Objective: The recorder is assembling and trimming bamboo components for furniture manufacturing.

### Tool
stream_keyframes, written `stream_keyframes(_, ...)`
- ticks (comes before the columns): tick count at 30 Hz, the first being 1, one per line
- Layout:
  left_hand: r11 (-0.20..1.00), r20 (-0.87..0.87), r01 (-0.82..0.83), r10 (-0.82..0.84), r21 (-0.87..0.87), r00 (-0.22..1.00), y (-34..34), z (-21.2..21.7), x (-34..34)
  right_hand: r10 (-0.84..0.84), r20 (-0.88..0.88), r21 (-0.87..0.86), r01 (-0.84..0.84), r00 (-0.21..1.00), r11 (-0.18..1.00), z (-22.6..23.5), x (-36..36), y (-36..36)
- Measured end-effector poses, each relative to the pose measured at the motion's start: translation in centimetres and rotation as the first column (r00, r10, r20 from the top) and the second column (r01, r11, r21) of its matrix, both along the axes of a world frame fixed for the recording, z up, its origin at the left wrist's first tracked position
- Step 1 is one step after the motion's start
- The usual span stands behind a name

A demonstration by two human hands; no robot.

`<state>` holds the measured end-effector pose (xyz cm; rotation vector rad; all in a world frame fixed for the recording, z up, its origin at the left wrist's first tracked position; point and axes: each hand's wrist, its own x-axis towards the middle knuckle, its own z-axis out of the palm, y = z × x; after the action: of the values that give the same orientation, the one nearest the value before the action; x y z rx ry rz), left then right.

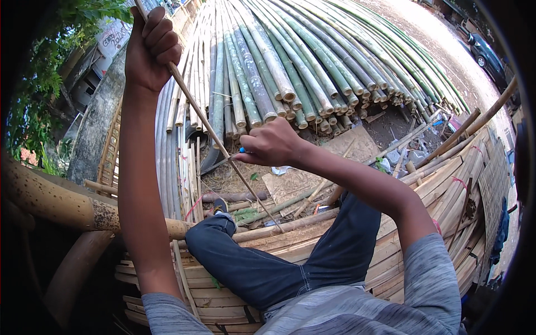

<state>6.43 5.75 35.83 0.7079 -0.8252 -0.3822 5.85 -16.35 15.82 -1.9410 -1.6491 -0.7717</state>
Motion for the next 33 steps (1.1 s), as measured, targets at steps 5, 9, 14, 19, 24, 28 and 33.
stream_keyframes(5,0.997,-0.022,0.071,-0.071,-0.015,0.997,-0.5,0.4,-0.3,0.032,-0.239,0.19,0.014,0.97,0.982,0.8,-0.2,1.1)
stream_keyframes(9,1.0,-0.017,0.011,-0.011,-0.005,1.0,-0.2,0.2,-0.3,0.0,-0.225,0.15,0.035,0.974,0.988,-1.7,0.0,-1.0)
stream_keyframes(14,1.0,-0.013,0.0,0.0,-0.009,1.0,0.4,0.3,-1.5,-0.074,-0.084,0.061,0.079,0.994,0.995,3.8,0.3,0.0)
stream_keyframes(19,1.0,-0.018,-0.021,0.021,-0.003,1.0,0.3,0.7,-1.7,0.033,-0.168,-0.283,-0.08,0.985,0.956,-4.7,-3.5,-1.5)
stream_keyframes(24,0.998,-0.008,0.066,-0.066,-0.009,0.998,-0.9,0.5,-1.3,0.036,-0.07,-0.345,-0.058,0.997,0.937,-7.9,-4.0,-3.3)
stream_keyframes(28,0.999,0.019,0.031,-0.031,0.026,0.999,-1.5,1.0,-2.0,-0.005,-0.013,0.118,0.007,1.0,0.993,4.0,-1.5,0.7)
stream_keyframes(33,0.991,-0.051,-0.136,0.136,-0.004,0.989,-3.0,1.2,-2.5,0.022,-0.29,0.131,0.017,0.957,0.991,0.9,-2.1,-0.9)
